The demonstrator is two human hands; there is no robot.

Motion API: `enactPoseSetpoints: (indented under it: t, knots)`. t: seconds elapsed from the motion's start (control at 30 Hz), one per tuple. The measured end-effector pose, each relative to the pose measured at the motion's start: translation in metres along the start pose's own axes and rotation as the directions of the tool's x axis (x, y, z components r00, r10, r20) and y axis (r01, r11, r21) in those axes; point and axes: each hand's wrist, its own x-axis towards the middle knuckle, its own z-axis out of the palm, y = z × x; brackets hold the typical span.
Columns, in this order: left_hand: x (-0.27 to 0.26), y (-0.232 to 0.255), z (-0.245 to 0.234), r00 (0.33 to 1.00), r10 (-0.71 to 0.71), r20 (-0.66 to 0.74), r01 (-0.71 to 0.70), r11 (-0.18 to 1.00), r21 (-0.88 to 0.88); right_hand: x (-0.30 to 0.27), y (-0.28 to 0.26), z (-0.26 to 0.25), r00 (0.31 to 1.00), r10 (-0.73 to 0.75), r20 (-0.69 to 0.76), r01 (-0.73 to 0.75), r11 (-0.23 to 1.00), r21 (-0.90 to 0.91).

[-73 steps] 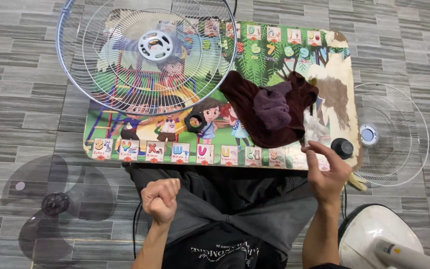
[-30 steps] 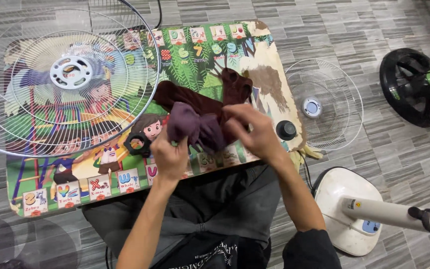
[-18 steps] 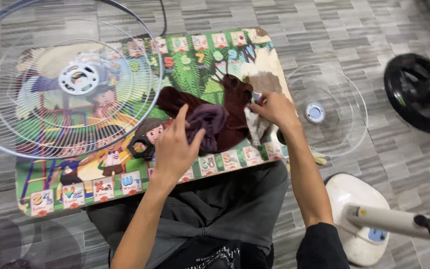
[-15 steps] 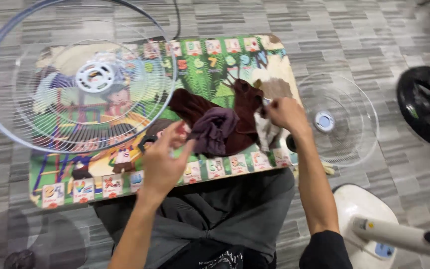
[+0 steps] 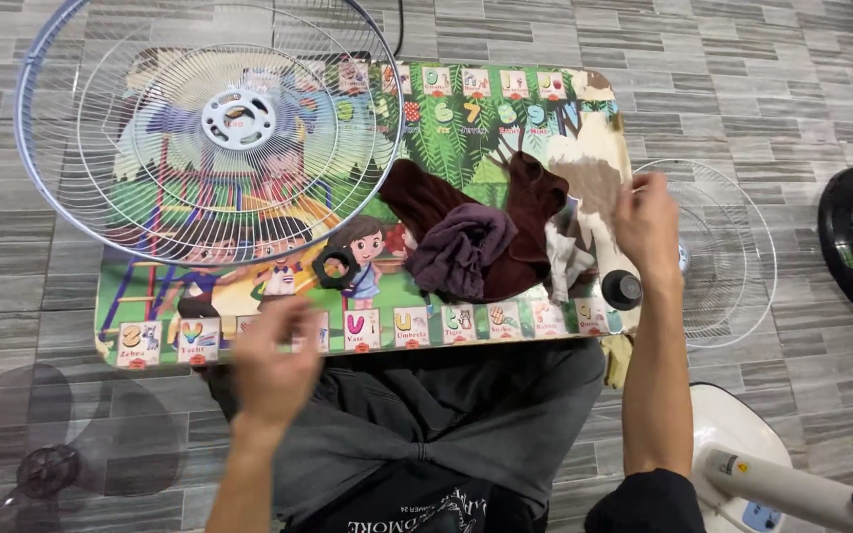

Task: Cleaning fan blades and grill using a cloth

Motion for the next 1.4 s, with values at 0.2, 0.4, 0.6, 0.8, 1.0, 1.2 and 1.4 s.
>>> enactPoseSetpoints:
  t: [0.2,0.4,0.6,0.8,1.0,1.2,1.4]
  knots:
    - [-0.004,0.064,0.141,0.846,0.456,0.277,-0.403,0.886,-0.229,-0.093,-0.025,-0.013,0.978,-0.085,-0.191,0.103,0.991,0.084]
    - [-0.005,0.070,0.240,0.740,0.560,0.372,-0.644,0.750,0.153,-0.165,-0.039,0.027,0.921,-0.294,-0.255,0.315,0.948,0.047]
    - [-0.003,0.069,0.232,0.756,0.559,0.340,-0.638,0.745,0.195,-0.204,-0.022,0.014,0.829,-0.484,-0.282,0.402,0.865,-0.302]
    - [-0.010,0.068,0.229,0.749,0.550,0.370,-0.640,0.745,0.188,-0.169,-0.045,0.036,0.828,-0.320,-0.461,0.339,0.940,-0.044]
    - [-0.009,0.062,0.227,0.811,0.478,0.337,-0.551,0.817,0.167,-0.212,-0.028,0.002,0.922,-0.309,-0.232,0.335,0.938,0.085]
    - [0.026,0.077,0.059,0.864,0.454,0.218,-0.360,0.860,-0.362,-0.182,-0.071,-0.014,0.989,0.053,-0.137,-0.020,0.973,0.230]
    - [0.106,-0.094,-0.085,0.858,-0.019,-0.513,-0.032,0.995,-0.090,-0.088,-0.150,0.028,0.973,-0.214,-0.084,0.227,0.956,0.185]
